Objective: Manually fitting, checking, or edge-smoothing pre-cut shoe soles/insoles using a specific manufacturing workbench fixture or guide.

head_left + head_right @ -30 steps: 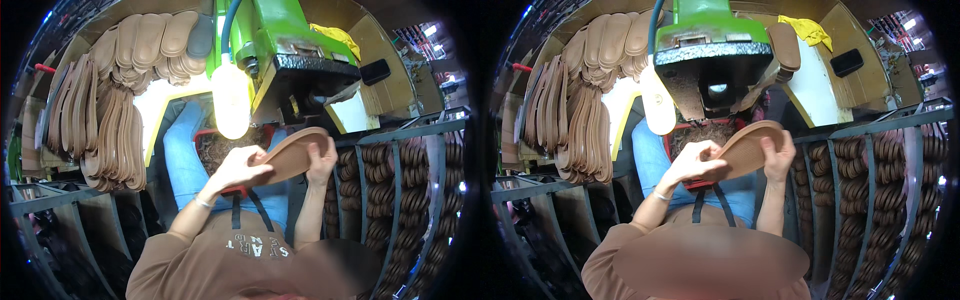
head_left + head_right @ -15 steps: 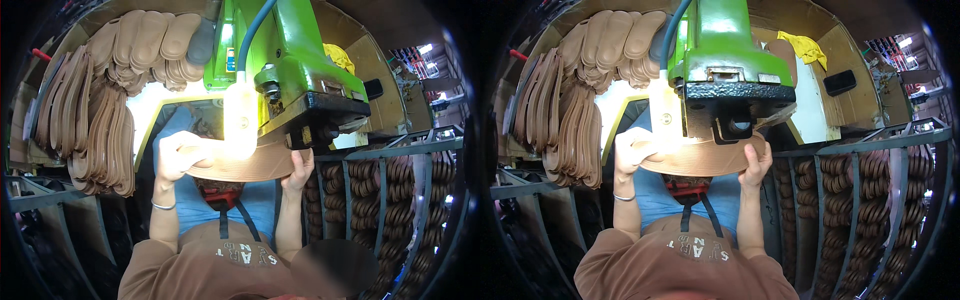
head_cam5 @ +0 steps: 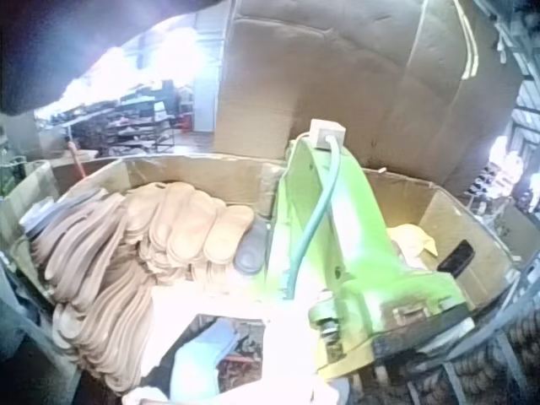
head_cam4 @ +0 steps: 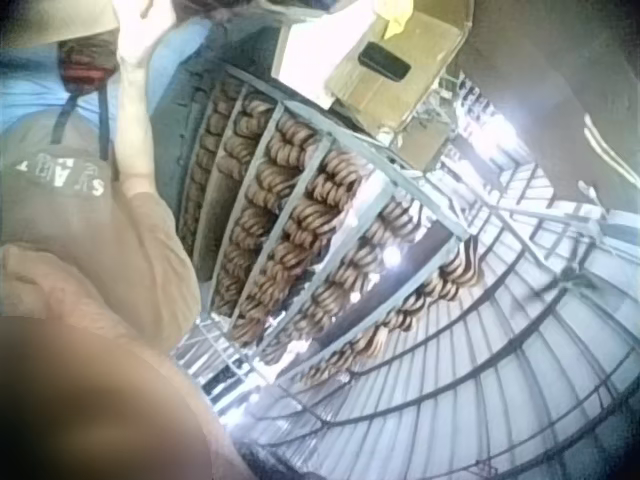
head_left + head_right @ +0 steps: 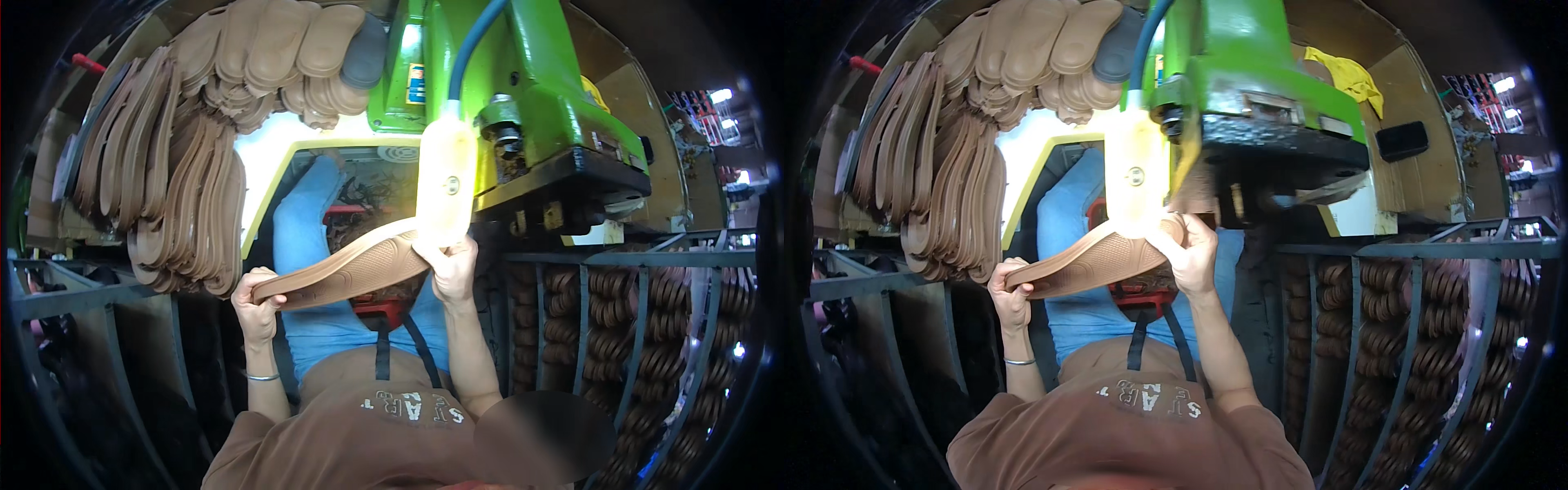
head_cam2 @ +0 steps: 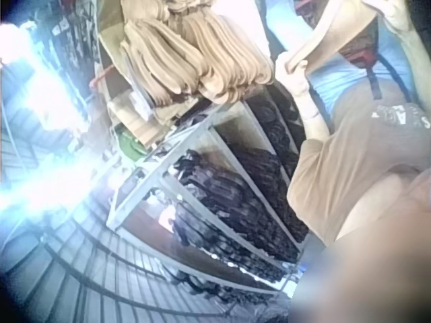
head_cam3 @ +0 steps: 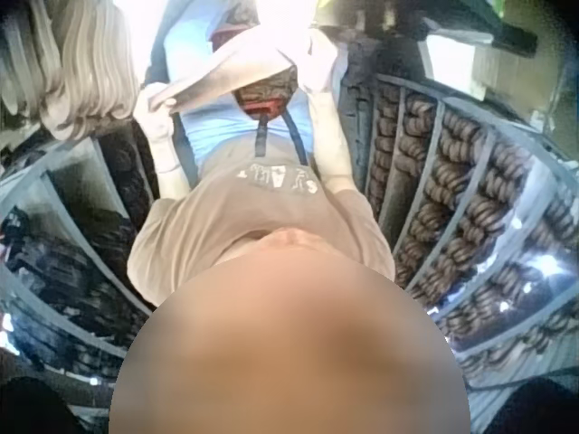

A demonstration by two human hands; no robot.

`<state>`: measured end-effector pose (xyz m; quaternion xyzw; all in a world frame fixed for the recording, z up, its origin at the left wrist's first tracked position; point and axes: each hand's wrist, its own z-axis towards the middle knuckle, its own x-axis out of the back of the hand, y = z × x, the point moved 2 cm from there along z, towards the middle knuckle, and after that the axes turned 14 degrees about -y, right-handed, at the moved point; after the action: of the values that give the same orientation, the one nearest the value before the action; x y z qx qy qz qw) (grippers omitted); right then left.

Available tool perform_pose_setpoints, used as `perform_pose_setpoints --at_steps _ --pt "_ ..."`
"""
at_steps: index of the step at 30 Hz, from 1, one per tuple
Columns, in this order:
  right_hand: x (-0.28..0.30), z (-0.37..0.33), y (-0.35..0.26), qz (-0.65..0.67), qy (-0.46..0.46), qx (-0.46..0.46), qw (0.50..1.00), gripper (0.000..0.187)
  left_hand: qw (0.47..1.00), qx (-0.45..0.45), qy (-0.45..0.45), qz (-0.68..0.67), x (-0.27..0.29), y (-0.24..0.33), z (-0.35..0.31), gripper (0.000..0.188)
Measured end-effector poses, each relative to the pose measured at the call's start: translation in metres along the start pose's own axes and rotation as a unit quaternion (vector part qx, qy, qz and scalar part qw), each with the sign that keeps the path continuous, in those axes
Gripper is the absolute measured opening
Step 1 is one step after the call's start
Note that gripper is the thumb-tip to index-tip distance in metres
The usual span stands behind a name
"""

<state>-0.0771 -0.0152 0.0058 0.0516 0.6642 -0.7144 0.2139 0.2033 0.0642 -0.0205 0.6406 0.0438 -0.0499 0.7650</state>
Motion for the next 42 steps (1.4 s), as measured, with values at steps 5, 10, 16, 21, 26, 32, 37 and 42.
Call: perform_pose_setpoints --at_steps 5,10,16,21,26,32,37,42 --pt "0.010 -0.009 0.003 -0.026 0.005 -0.055 0.998 0.022 0.980 -0.129 0.001 0.151 -0.004 0.028 0.009 0.031" --pt "0.033 -0.027 -0.014 -0.046 0.101 0.050 0.993 0.021 0.990 -0.082 -0.048 0.100 -0.037 0.041 0.039 0.024" --pt "0.056 -0.030 -0.050 -0.047 0.171 0.100 0.979 0.013 0.992 0.010 -0.072 0.102 -0.079 0.043 0.077 0.018" --pt "0.033 -0.027 -0.046 -0.022 0.162 0.036 0.986 0.009 0.993 0.108 -0.047 -0.021 -0.056 0.040 0.077 0.016" --pt "-0.001 -0.011 -0.030 -0.002 0.096 0.008 0.995 0.016 0.990 0.128 0.003 -0.066 -0.014 0.033 0.051 0.014" --pt "0.032 -0.016 -0.046 -0.034 0.074 0.003 0.997 0.014 0.967 0.178 -0.183 -0.026 -0.019 0.004 0.023 0.031" --pt "0.089 -0.031 -0.050 -0.034 0.195 0.118 0.973 0.030 0.919 0.246 -0.225 -0.212 -0.113 -0.077 0.001 0.037" --pt "0.128 -0.065 -0.058 -0.061 0.274 0.120 0.952 0.024 0.944 0.184 -0.160 -0.222 -0.240 -0.074 0.086 0.043"
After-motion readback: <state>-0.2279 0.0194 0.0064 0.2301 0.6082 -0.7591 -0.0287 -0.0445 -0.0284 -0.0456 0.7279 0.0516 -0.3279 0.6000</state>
